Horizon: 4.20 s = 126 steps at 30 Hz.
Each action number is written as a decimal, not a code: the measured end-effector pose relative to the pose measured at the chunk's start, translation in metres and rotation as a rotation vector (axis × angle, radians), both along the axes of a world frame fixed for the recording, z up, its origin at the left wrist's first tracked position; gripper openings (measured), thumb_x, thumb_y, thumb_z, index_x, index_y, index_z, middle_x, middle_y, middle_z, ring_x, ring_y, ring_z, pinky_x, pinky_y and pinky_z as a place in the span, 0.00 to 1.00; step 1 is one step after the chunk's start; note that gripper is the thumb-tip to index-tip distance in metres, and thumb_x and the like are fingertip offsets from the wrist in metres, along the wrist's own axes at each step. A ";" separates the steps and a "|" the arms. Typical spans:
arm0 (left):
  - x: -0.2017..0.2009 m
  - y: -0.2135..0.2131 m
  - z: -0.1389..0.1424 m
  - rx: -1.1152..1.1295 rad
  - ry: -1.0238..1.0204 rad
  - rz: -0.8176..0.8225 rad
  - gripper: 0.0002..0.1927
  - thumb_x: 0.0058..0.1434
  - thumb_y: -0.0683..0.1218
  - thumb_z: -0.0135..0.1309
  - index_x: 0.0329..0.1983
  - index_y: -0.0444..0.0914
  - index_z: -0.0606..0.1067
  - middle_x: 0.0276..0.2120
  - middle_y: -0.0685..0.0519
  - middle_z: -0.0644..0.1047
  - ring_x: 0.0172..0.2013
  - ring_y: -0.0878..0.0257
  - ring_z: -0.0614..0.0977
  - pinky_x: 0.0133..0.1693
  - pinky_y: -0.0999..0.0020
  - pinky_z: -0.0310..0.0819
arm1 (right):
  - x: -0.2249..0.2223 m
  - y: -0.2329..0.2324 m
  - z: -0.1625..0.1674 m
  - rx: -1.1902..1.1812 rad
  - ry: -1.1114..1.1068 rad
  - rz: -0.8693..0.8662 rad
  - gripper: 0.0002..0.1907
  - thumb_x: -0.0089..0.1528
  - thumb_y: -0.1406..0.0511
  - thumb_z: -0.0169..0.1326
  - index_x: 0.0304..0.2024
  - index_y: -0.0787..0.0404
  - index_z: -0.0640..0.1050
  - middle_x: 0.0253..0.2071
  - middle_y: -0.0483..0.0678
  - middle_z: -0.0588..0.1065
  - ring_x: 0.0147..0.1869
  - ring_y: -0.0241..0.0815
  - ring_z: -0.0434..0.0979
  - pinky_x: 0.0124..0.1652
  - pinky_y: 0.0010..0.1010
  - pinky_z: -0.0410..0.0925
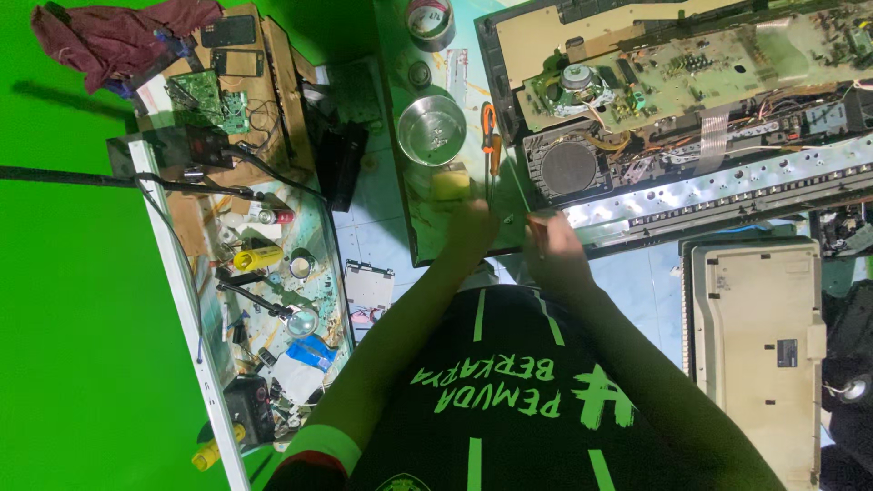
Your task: The person removes the internal components of an electronic keyboard by hand, then picks up pliers and a screwdriver from a container on the floor before returning to the keyboard to work on its internal circuitry.
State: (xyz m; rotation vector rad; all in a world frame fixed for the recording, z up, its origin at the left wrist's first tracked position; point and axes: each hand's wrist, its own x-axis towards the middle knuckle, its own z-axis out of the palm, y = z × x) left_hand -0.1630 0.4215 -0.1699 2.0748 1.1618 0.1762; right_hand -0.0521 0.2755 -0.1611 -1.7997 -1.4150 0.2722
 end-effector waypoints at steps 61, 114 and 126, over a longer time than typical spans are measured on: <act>0.013 0.005 0.069 -1.044 -1.247 0.107 0.28 0.78 0.50 0.37 0.77 0.34 0.54 0.75 0.44 0.58 0.75 0.53 0.61 0.75 0.56 0.50 | 0.039 0.041 0.025 0.332 1.744 -0.369 0.08 0.73 0.61 0.52 0.44 0.59 0.71 0.41 0.51 0.77 0.44 0.42 0.82 0.49 0.31 0.76; -0.022 0.003 0.005 -0.585 -0.216 0.151 0.28 0.69 0.61 0.47 0.61 0.37 0.76 0.51 0.44 0.82 0.51 0.54 0.83 0.53 0.61 0.74 | -0.005 0.059 0.001 -0.701 -0.486 0.139 0.10 0.62 0.67 0.53 0.44 0.65 0.76 0.44 0.57 0.75 0.43 0.48 0.83 0.35 0.35 0.77; -0.017 0.004 0.005 -0.228 -0.429 0.176 0.17 0.68 0.53 0.55 0.51 0.37 0.80 0.41 0.46 0.85 0.43 0.59 0.86 0.46 0.67 0.78 | 0.000 0.043 -0.001 -0.464 0.000 -0.021 0.11 0.66 0.64 0.55 0.41 0.68 0.74 0.28 0.58 0.78 0.30 0.52 0.83 0.29 0.38 0.75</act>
